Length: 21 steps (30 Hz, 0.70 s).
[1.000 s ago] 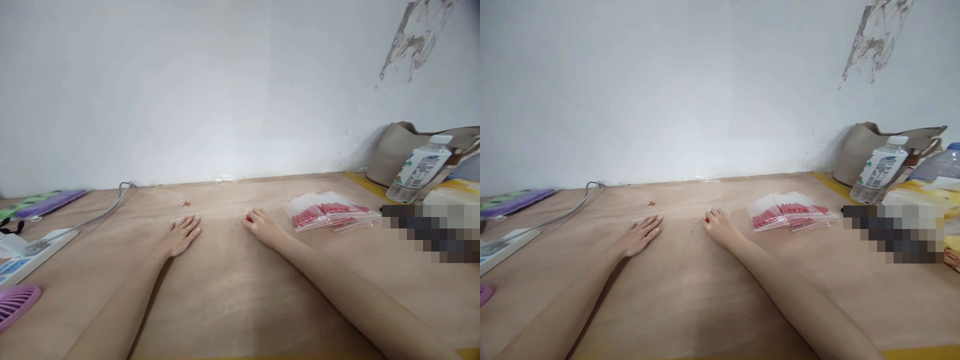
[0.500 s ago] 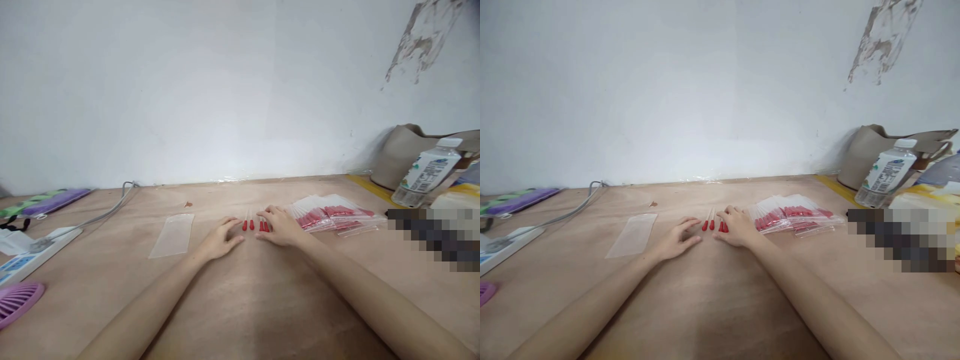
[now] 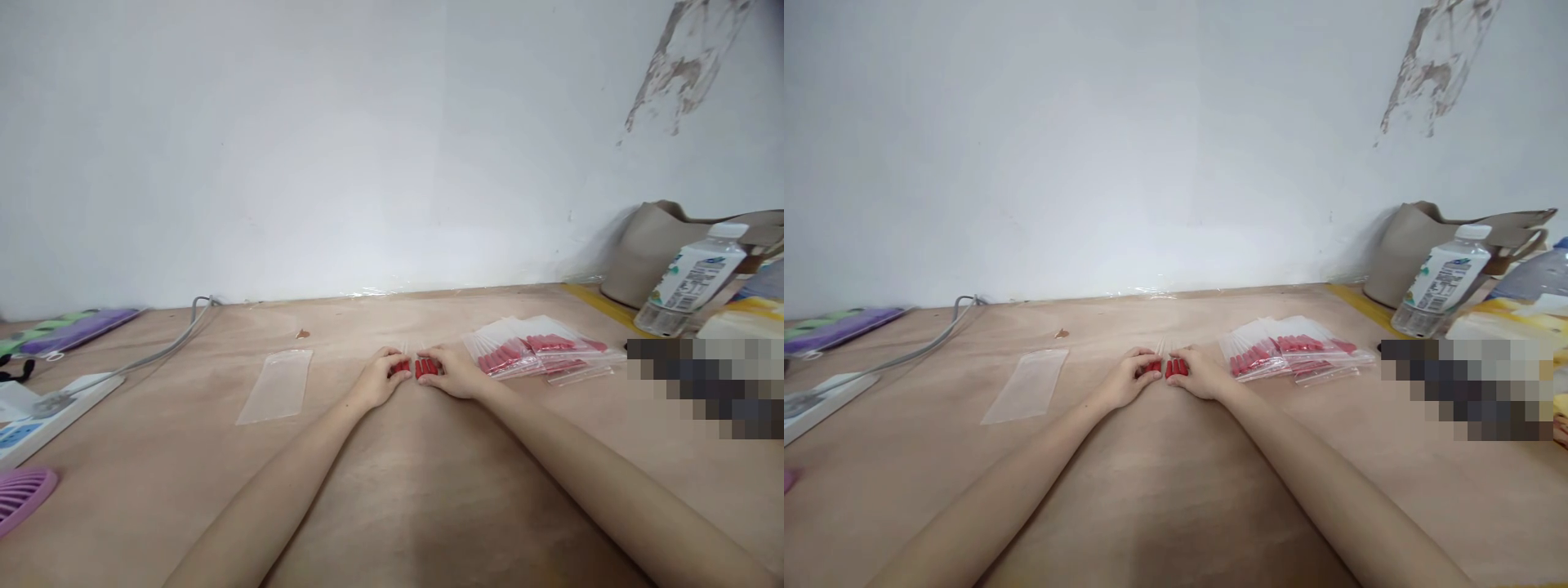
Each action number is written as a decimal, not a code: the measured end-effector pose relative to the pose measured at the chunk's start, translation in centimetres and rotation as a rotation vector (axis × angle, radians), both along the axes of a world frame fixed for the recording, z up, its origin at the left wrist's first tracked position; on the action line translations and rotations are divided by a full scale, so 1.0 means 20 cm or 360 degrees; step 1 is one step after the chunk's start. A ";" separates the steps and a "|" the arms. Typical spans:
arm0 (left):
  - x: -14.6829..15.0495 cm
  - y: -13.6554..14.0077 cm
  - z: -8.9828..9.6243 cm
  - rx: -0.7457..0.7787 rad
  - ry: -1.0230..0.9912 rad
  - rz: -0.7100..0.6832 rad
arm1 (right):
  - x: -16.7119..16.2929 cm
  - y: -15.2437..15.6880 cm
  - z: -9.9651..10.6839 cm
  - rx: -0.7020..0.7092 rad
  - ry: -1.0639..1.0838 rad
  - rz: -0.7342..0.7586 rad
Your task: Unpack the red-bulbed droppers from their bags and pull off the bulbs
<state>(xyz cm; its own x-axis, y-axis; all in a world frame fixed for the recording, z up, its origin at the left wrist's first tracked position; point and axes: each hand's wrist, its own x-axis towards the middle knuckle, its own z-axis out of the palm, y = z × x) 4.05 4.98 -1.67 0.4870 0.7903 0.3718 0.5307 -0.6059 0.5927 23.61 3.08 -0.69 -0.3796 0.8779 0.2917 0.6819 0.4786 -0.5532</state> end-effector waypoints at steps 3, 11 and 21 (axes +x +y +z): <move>-0.01 0.02 0.00 0.0005 -0.0005 0.0030 | -0.05 0.03 -0.01 0.0045 0.0029 -0.0009; -0.03 0.05 0.01 0.0021 -0.0049 0.0095 | -0.11 0.10 -0.03 0.0144 0.0107 0.0021; -0.03 0.01 0.01 0.0007 -0.0038 0.0224 | -0.04 0.01 0.01 0.0241 0.0025 -0.0195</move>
